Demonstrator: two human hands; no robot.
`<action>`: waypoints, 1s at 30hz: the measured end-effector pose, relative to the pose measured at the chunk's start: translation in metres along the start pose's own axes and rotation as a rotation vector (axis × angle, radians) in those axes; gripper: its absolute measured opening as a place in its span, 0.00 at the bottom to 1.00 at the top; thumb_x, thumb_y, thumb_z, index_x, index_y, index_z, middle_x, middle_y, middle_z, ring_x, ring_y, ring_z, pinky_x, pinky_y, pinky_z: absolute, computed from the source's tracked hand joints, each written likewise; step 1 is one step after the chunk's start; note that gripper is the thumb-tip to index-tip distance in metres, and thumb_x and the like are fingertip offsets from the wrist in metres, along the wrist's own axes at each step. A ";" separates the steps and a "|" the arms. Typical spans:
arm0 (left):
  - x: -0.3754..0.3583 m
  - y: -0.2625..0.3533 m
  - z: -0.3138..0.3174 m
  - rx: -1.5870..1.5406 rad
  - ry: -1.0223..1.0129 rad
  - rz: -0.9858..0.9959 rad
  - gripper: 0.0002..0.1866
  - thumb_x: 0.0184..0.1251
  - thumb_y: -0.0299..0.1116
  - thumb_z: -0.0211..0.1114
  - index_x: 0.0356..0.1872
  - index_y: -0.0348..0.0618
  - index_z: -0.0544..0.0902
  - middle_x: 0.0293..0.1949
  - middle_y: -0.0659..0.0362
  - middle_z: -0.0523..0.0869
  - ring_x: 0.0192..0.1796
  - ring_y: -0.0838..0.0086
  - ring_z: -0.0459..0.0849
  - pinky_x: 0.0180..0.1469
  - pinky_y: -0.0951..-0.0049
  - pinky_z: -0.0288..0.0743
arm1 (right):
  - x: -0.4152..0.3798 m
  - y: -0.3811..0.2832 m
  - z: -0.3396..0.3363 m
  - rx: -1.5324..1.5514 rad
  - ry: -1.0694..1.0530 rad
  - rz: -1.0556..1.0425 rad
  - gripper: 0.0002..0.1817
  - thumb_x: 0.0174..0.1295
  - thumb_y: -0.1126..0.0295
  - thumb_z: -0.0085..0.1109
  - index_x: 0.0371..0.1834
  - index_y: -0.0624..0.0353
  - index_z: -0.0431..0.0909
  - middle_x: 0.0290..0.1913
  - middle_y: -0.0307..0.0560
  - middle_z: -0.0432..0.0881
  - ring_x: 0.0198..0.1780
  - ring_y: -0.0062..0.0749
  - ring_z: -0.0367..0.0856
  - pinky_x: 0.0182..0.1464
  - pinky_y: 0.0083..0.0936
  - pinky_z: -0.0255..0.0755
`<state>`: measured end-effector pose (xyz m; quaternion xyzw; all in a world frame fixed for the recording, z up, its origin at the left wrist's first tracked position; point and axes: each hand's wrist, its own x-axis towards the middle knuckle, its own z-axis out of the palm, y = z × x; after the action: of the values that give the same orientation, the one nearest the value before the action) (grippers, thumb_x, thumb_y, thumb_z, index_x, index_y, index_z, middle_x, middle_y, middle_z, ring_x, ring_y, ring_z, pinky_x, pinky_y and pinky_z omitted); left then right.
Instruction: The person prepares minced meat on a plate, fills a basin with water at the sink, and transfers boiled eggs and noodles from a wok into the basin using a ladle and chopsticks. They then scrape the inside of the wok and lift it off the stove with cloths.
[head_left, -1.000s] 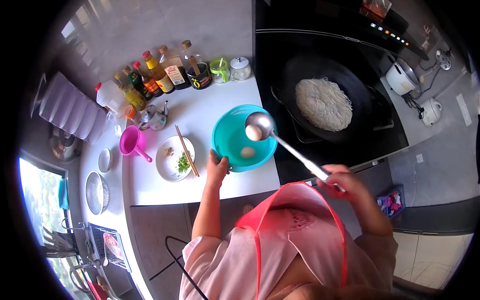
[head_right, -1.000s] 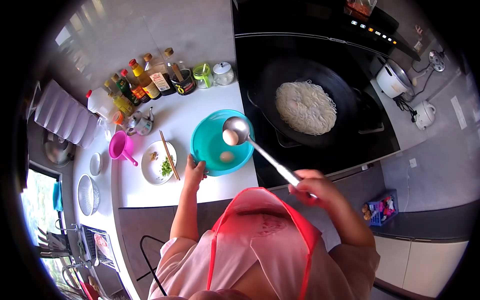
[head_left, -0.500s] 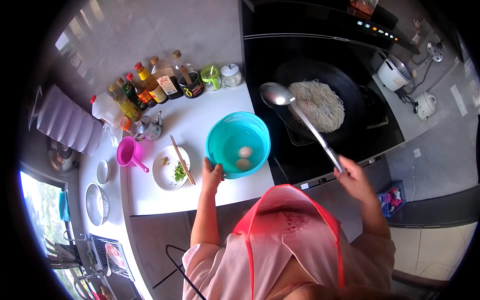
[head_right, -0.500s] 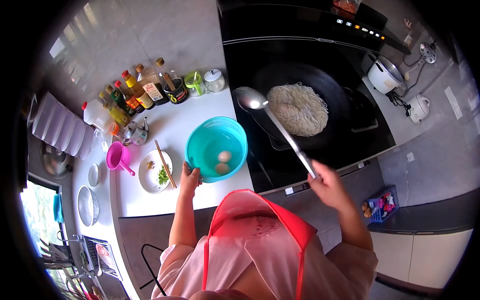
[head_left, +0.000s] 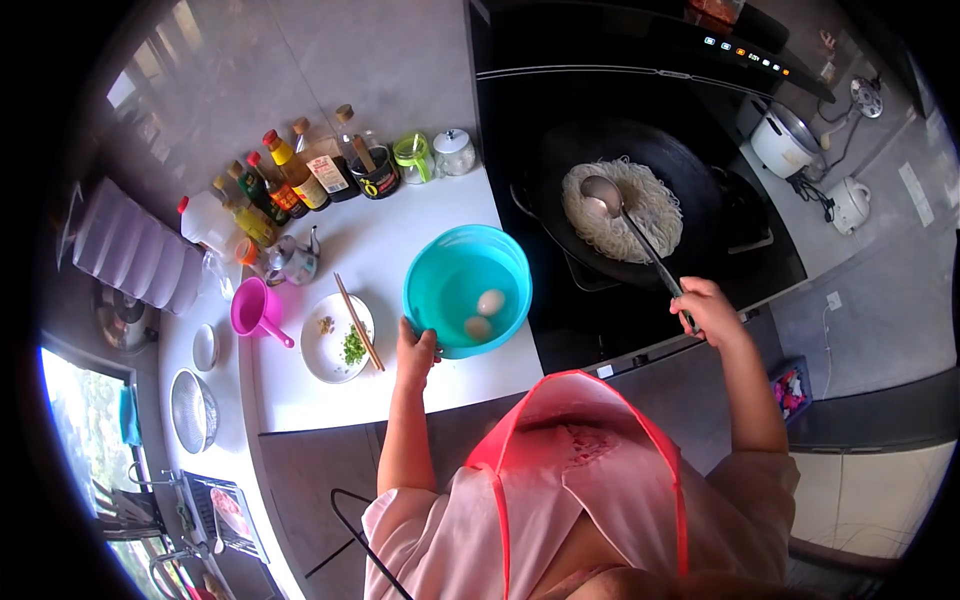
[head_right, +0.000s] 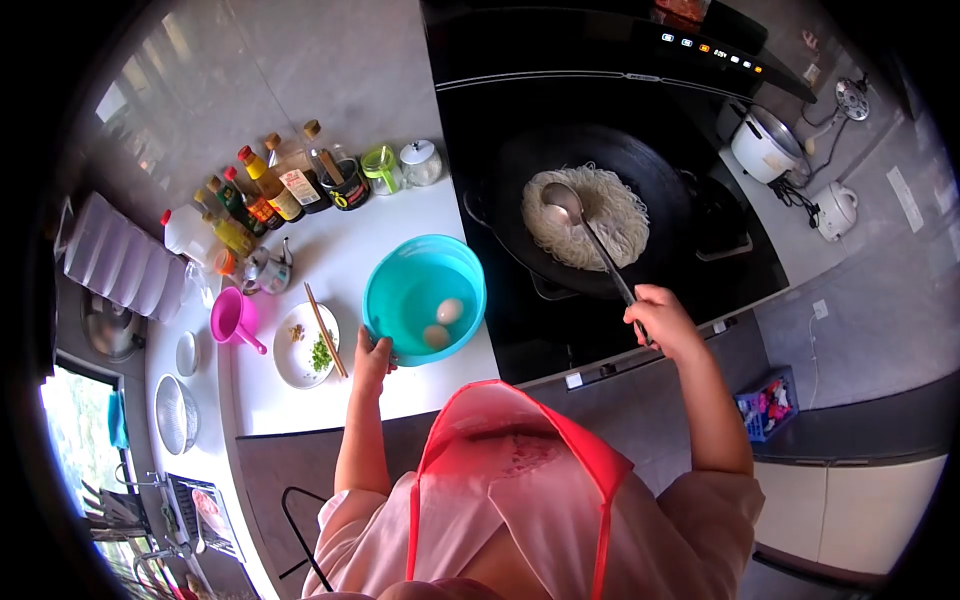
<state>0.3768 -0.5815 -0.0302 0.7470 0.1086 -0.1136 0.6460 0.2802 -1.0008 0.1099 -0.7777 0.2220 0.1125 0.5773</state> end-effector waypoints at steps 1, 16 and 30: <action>0.000 -0.001 0.000 -0.002 0.004 -0.002 0.22 0.56 0.28 0.52 0.53 0.38 0.62 0.26 0.56 0.75 0.18 0.77 0.73 0.17 0.80 0.69 | -0.002 -0.002 -0.003 -0.003 -0.004 0.000 0.01 0.48 0.76 0.50 0.23 0.58 0.69 0.17 0.39 0.70 0.12 0.19 0.65 0.10 0.18 0.52; -0.001 0.000 0.004 -0.016 0.042 0.014 0.19 0.57 0.29 0.52 0.51 0.42 0.64 0.22 0.59 0.74 0.16 0.79 0.72 0.13 0.81 0.65 | -0.078 -0.006 -0.036 0.415 -0.071 0.024 0.10 0.48 0.73 0.47 0.31 0.66 0.73 0.18 0.43 0.72 0.10 0.21 0.64 0.10 0.17 0.52; -0.001 0.000 0.002 -0.010 0.039 0.010 0.22 0.57 0.28 0.52 0.54 0.40 0.63 0.25 0.58 0.75 0.17 0.80 0.71 0.15 0.81 0.66 | -0.108 0.013 -0.026 -0.056 -0.074 -0.064 0.03 0.53 0.78 0.47 0.29 0.60 0.71 0.17 0.35 0.69 0.16 0.14 0.66 0.17 0.14 0.59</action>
<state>0.3759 -0.5838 -0.0299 0.7463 0.1179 -0.0952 0.6482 0.1772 -1.0051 0.1531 -0.7955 0.1721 0.1289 0.5666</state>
